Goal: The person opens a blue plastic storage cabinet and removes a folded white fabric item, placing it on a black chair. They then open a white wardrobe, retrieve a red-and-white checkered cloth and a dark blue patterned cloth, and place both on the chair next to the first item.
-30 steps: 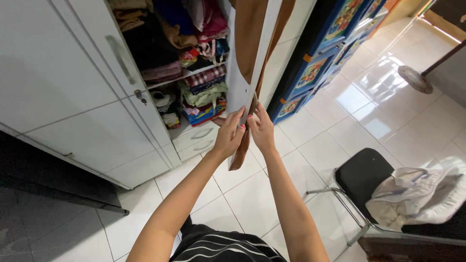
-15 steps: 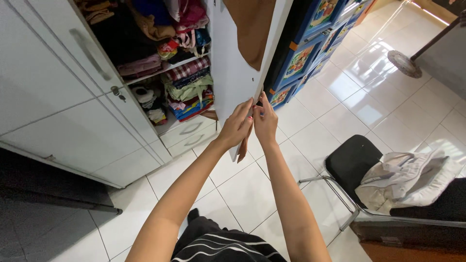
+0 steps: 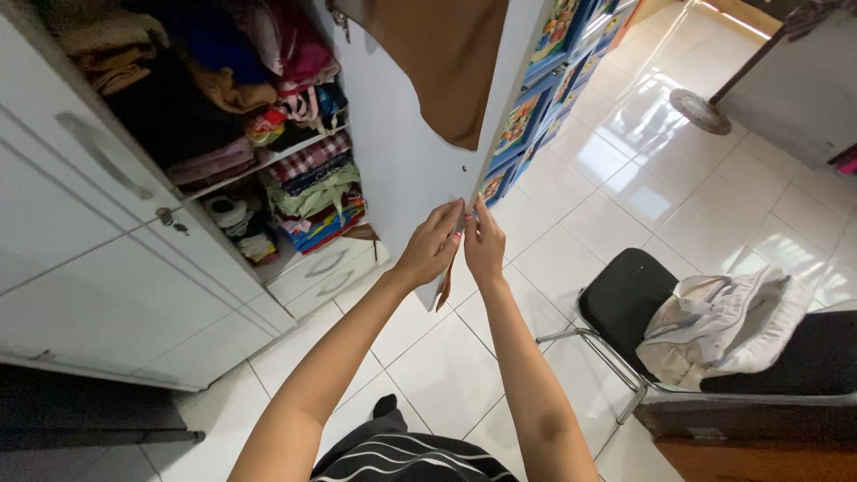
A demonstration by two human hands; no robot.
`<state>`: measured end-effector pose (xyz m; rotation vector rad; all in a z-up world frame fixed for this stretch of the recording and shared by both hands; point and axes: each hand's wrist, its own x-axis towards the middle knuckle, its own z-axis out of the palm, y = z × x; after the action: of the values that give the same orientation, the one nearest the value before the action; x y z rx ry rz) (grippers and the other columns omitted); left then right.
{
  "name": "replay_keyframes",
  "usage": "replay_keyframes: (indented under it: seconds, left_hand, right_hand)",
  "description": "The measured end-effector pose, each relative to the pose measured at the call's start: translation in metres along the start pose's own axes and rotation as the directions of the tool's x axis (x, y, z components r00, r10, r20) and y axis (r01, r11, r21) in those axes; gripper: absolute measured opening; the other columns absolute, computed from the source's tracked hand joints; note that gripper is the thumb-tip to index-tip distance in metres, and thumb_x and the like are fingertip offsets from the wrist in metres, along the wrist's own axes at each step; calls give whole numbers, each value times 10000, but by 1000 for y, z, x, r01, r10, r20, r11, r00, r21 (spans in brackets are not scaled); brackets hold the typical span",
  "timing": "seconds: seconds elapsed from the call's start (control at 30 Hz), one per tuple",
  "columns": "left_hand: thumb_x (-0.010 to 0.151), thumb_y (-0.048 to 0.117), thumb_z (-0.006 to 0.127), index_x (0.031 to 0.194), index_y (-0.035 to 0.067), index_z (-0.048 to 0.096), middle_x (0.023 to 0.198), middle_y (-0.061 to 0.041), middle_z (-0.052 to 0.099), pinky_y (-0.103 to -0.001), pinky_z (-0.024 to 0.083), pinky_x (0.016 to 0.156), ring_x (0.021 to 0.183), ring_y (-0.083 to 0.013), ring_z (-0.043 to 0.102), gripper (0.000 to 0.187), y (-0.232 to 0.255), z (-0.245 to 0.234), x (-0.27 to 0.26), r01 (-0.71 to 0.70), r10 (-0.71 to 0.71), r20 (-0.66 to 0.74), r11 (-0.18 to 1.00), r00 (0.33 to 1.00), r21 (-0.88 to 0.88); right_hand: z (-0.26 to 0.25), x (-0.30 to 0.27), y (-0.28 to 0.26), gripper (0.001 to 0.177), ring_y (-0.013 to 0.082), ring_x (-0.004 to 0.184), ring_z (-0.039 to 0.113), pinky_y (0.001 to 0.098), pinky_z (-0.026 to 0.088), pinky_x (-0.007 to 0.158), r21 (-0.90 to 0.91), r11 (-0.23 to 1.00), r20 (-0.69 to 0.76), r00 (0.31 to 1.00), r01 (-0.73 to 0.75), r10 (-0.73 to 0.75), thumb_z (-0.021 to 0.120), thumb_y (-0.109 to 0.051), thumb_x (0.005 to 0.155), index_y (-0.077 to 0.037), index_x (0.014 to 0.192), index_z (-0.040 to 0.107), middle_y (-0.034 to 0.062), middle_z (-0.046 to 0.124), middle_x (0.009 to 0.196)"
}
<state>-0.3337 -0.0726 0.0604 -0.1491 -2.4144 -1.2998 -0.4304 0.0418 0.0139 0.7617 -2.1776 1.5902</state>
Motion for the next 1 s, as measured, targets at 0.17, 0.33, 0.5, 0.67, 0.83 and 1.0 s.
replay_keyframes:
  seconds: [0.17,0.33,0.5,0.67,0.83,1.0]
  left_hand:
    - [961,176,460,1548,8,382,1543,-191,428,-464,427,1095,1323,-388,528,615,-20,13,27,-125,124,16,987,992,101]
    - [967,197,469,1536,8,410,1549,-203,436,-480,400,1138,1355,-394,515,603,-35,22,54,-179,174,48,974,984,141]
    - [975,238,472,1560,25,387,1628,-256,317,-502,354,1125,1326,-413,489,628,-46,19,74,-162,148,83,965,985,203]
    - [989,277,472,1563,35,363,1641,-251,295,-511,323,1134,1381,-382,479,632,-59,19,91,-168,140,131,958,981,233]
    - [1019,289,492,1567,37,372,1635,-252,296,-561,276,1140,1475,-401,362,615,-69,25,105,-187,156,131,944,979,274]
    - [990,248,489,1574,61,377,1641,-206,326,-558,303,1162,1502,-360,369,624,-76,33,120,-166,155,60,945,986,283]
  right_hand:
    - [-8,17,11,366,236,903,750,354,581,778,-32,999,-54,999,4,-6,559,-103,1037,-77,1399,612,176,747,1134]
    - [-13,33,19,327,233,805,720,347,568,729,-41,999,-106,994,-33,28,543,-89,1027,-64,1337,644,160,751,1069]
    - [-12,45,39,215,190,770,696,330,550,679,-99,995,-166,986,-22,5,543,-98,1055,-52,1214,679,123,739,953]
    - [-15,61,41,200,183,727,647,326,519,645,-65,997,-223,974,-38,23,550,-112,1056,-40,1168,700,109,719,923]
    - [-20,76,53,195,181,720,637,316,516,611,-125,989,-241,969,-83,51,565,-154,1062,-42,1106,719,97,708,949]
    - [-20,87,65,198,191,735,656,313,515,612,-117,992,-249,968,-48,17,557,-153,1063,-30,1081,710,98,708,968]
